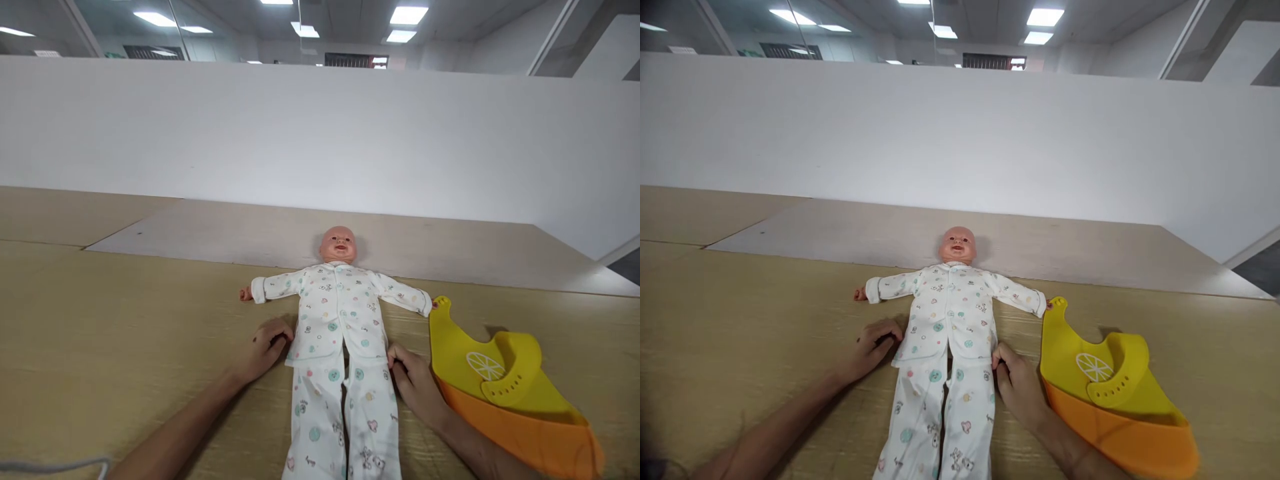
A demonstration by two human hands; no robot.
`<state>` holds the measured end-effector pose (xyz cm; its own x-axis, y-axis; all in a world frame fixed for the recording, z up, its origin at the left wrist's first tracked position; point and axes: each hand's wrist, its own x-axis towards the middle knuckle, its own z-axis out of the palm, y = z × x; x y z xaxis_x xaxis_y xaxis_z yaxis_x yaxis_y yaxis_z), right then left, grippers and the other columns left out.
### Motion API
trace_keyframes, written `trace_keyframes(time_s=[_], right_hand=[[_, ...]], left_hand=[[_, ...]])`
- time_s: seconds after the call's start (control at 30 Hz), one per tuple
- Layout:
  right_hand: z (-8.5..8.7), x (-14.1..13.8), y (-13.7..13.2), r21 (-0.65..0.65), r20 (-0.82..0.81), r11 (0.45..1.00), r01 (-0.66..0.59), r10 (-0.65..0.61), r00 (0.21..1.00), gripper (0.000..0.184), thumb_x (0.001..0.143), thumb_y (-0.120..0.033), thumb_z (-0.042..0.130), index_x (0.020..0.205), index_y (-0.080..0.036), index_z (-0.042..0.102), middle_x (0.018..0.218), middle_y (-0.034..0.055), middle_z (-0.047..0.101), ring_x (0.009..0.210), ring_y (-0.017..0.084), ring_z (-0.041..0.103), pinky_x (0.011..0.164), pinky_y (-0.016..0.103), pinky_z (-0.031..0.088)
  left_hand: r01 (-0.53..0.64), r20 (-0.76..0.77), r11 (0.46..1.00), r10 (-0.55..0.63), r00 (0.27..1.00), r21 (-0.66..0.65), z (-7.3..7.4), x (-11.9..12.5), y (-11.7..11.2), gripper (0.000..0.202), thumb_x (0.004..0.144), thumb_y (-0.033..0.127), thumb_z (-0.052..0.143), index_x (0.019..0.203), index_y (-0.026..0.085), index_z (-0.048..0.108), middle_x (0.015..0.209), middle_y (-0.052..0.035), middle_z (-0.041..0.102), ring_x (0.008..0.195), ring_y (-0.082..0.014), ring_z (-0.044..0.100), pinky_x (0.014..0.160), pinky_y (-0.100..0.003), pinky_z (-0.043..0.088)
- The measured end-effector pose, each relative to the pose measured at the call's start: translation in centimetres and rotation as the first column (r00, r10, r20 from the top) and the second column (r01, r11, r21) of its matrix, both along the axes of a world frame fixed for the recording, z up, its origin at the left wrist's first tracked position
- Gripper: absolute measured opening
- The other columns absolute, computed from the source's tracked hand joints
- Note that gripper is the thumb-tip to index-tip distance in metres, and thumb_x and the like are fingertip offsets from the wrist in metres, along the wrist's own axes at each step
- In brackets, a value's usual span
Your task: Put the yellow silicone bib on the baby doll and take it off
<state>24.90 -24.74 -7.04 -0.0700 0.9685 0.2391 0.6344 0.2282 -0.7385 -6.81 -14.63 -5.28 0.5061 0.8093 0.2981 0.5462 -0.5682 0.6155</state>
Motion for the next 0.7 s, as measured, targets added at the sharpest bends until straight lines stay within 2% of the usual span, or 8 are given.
trace_keyframes(time_s=[0.1,0.27,0.33,0.4,0.47,0.53,0.63,0.7], right_hand=[[1.4,-0.3,-0.5,0.191,0.157,0.98,-0.056,0.025,0.987,0.019,0.081,-0.007,0.036,0.072,-0.019,0.046,0.062,-0.0025,0.056,0.055,0.01,0.052,0.054,0.021,0.041],[5.7,1.7,-1.1,0.573,0.447,0.786,-0.235,-0.06,0.892,0.013,0.085,-0.007,0.046,0.083,-0.017,0.053,0.073,0.001,0.063,0.064,0.01,0.057,0.061,0.021,0.044],[6.9,4.3,-0.6,0.597,0.476,0.793,-0.121,-0.229,0.849,0.011,0.085,-0.009,0.049,0.084,-0.017,0.056,0.074,0.0015,0.064,0.063,0.01,0.058,0.062,0.02,0.043],[7.4,7.6,0.3,0.64,0.458,0.759,0.12,-0.503,0.733,0.009,0.085,-0.017,0.052,0.081,-0.017,0.06,0.067,0.0006,0.063,0.055,0.01,0.055,0.054,0.022,0.037],[7.3,11.2,1.4,0.523,0.491,0.726,0.448,-0.685,0.538,0.013,0.084,-0.025,0.055,0.086,-0.016,0.063,0.076,0.0046,0.068,0.064,0.016,0.061,0.059,0.025,0.038],[6.7,14.2,2.2,0.322,0.628,0.676,0.663,-0.676,0.384,0.023,0.087,-0.03,0.047,0.085,-0.016,0.065,0.085,0.0109,0.07,0.081,0.025,0.063,0.07,0.033,0.04],[5.8,17.6,2.4,0.009,0.721,0.58,0.814,-0.568,0.397,0.039,0.092,-0.04,0.034,0.101,-0.017,0.064,0.106,0.0147,0.067,0.099,0.033,0.06,0.076,0.038,0.041],[5.2,19.3,2.0,-0.05,0.725,0.531,0.846,-0.564,0.396,0.049,0.091,-0.047,0.029,0.114,-0.017,0.06,0.118,0.0158,0.062,0.106,0.035,0.057,0.082,0.04,0.042]], left_hand=[[-0.003,-0.004,1.0,0.003,1.0,-0.006,0.1,0.0,0.0,0.026,0.073,0.005,0.038,0.071,0.019,0.06,0.071,-0.0009,0.065,0.07,-0.0151,0.059,0.07,-0.027,0.046],[0.01,0.015,1.0,-0.01,1.0,0.013,-0.4,-0.2,0.1,0.026,0.074,0.005,0.038,0.072,0.019,0.06,0.072,-0.0007,0.065,0.071,-0.0151,0.059,0.071,-0.027,0.046],[0.011,0.013,1.0,-0.011,1.0,0.01,-0.5,-0.3,0.1,0.025,0.074,0.005,0.039,0.073,0.019,0.06,0.072,-0.0006,0.065,0.072,-0.015,0.059,0.071,-0.027,0.046],[0.02,0.014,1.0,-0.02,1.0,0.011,-0.5,-0.2,0.0,0.025,0.074,0.005,0.039,0.073,0.019,0.06,0.072,-0.0008,0.065,0.071,-0.015,0.059,0.07,-0.026,0.046],[0.031,0.027,0.999,-0.032,0.999,0.024,-0.4,-0.2,0.0,0.025,0.074,0.005,0.039,0.071,0.019,0.06,0.07,-0.001,0.065,0.07,-0.0148,0.059,0.07,-0.026,0.046],[0.036,0.032,0.999,-0.037,0.999,0.031,-0.4,-0.1,0.0,0.025,0.074,0.005,0.039,0.071,0.019,0.059,0.07,-0.0011,0.065,0.07,-0.0147,0.059,0.069,-0.026,0.046],[0.029,0.03,0.999,-0.03,0.999,0.027,-0.4,-0.1,0.0,0.025,0.074,0.005,0.039,0.071,0.019,0.059,0.07,-0.0006,0.065,0.069,-0.0143,0.059,0.069,-0.026,0.045],[0.027,0.028,0.999,-0.027,0.999,0.021,-0.5,-0.1,0.0,0.025,0.074,0.004,0.04,0.071,0.019,0.059,0.07,-0.0002,0.064,0.069,-0.0141,0.058,0.069,-0.026,0.045]])
